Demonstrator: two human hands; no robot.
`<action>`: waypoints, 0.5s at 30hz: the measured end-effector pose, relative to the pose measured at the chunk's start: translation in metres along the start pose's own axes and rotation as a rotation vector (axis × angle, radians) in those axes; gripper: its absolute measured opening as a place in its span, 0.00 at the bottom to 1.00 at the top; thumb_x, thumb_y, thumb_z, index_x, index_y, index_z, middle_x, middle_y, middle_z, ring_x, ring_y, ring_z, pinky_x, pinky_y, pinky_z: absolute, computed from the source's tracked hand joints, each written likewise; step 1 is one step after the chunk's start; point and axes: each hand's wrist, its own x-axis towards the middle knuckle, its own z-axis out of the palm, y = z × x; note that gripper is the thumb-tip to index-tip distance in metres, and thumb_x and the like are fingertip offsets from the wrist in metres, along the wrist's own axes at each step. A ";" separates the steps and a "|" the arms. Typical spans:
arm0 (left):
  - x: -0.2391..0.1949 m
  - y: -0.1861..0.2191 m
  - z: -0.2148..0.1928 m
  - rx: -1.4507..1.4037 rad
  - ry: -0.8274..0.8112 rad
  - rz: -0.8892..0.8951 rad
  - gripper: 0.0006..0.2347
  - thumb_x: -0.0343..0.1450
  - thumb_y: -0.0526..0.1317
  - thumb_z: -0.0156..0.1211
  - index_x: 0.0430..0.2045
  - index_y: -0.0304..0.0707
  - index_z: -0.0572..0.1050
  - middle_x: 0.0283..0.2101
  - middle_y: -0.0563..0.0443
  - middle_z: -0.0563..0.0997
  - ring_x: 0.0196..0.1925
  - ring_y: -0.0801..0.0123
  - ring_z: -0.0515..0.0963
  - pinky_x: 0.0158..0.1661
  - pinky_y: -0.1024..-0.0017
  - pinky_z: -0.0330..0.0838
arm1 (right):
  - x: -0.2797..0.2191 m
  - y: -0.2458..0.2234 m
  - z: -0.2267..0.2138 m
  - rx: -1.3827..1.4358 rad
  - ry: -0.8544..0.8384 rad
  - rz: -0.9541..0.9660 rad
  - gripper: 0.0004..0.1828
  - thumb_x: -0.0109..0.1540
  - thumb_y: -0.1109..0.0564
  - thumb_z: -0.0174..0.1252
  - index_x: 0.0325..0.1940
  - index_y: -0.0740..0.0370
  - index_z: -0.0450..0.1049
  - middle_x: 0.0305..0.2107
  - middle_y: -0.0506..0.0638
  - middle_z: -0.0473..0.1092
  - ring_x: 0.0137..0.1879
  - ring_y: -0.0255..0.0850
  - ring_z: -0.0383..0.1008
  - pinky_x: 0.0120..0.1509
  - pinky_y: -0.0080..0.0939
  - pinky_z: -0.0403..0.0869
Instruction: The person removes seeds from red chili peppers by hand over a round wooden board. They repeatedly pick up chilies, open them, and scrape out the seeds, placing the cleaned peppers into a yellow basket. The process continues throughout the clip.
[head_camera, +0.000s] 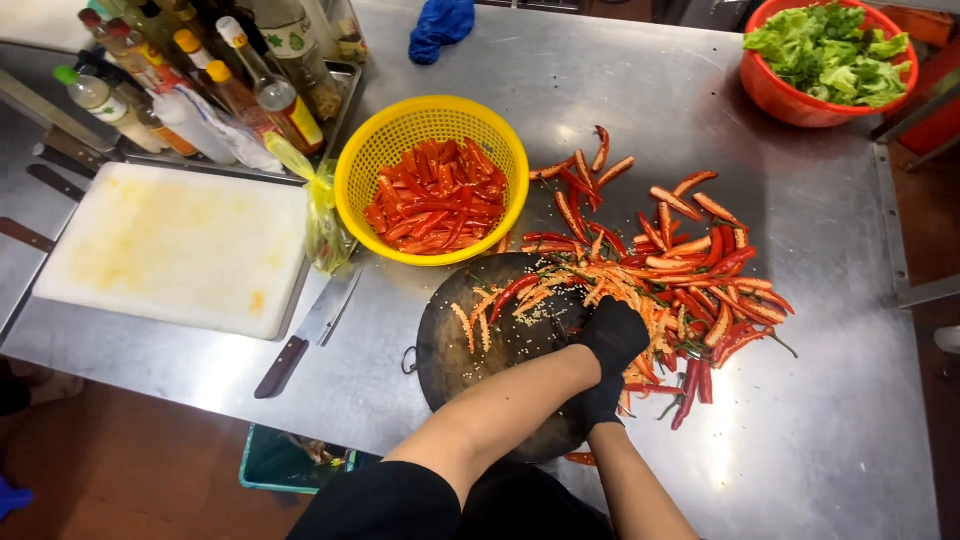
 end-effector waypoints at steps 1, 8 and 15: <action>-0.006 -0.001 -0.006 -0.024 0.220 -0.005 0.04 0.59 0.31 0.61 0.17 0.41 0.80 0.23 0.42 0.77 0.29 0.47 0.79 0.34 0.50 0.67 | -0.002 0.002 -0.001 -0.001 -0.047 0.029 0.16 0.62 0.39 0.57 0.33 0.51 0.78 0.30 0.50 0.77 0.50 0.50 0.80 0.57 0.51 0.79; -0.100 -0.079 -0.081 -0.582 0.132 -0.491 0.12 0.63 0.48 0.64 0.33 0.42 0.80 0.29 0.45 0.83 0.40 0.47 0.86 0.38 0.54 0.82 | -0.008 -0.041 -0.089 0.333 -0.195 0.205 0.23 0.66 0.30 0.50 0.39 0.49 0.75 0.35 0.53 0.76 0.54 0.56 0.78 0.59 0.60 0.79; -0.182 -0.091 -0.014 -1.019 0.060 -0.947 0.18 0.56 0.43 0.75 0.39 0.43 0.83 0.36 0.45 0.86 0.49 0.49 0.85 0.50 0.59 0.79 | -0.008 -0.031 -0.069 0.359 -0.080 0.090 0.17 0.68 0.38 0.54 0.39 0.50 0.73 0.33 0.51 0.76 0.52 0.52 0.79 0.57 0.54 0.78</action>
